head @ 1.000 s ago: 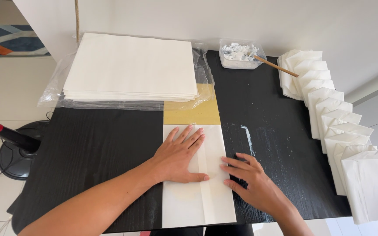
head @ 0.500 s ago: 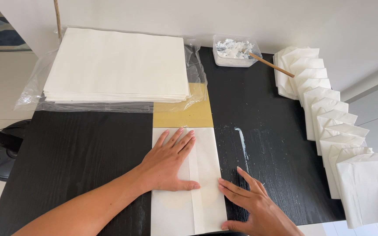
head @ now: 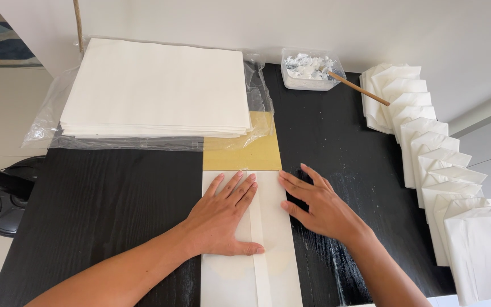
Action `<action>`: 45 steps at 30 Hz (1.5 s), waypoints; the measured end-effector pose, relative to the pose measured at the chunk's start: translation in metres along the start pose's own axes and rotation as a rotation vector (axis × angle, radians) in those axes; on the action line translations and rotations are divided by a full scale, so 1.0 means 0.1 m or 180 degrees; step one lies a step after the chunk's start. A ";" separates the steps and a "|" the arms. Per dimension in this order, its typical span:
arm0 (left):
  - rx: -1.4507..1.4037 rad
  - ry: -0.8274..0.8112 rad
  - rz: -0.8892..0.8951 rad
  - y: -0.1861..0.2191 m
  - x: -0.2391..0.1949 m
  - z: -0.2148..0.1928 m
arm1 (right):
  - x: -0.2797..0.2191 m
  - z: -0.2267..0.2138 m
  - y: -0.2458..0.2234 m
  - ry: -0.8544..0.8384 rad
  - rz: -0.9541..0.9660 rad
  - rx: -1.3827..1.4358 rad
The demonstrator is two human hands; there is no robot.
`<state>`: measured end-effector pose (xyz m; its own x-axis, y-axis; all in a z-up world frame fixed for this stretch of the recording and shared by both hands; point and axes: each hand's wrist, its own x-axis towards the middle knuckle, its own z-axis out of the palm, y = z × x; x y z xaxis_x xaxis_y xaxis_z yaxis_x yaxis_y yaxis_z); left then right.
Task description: Folding paper sheets over a template and applying glue with a brush to assemble paper bags.
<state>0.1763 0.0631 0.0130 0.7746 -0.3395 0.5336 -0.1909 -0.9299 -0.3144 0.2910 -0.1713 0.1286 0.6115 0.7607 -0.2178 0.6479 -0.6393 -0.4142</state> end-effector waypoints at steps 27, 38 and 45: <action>-0.1921 -0.2230 -0.0135 -0.17 0.33 -0.57 | -1.32 1.19 -0.33 0.1710 -0.1100 -0.0656; -0.2196 -0.2081 -0.0181 -0.19 0.28 -0.55 | -1.53 1.31 -0.63 0.3246 0.0877 0.0691; -0.1729 -0.1798 -0.0200 -0.13 0.21 -0.37 | -1.58 1.16 -0.45 0.2292 0.2464 0.1573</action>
<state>0.1723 0.0628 0.0573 0.9551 -0.2961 0.0118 -0.2919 -0.9334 0.2087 0.1125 -0.2497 0.0795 0.9850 -0.1542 -0.0770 -0.1616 -0.6707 -0.7239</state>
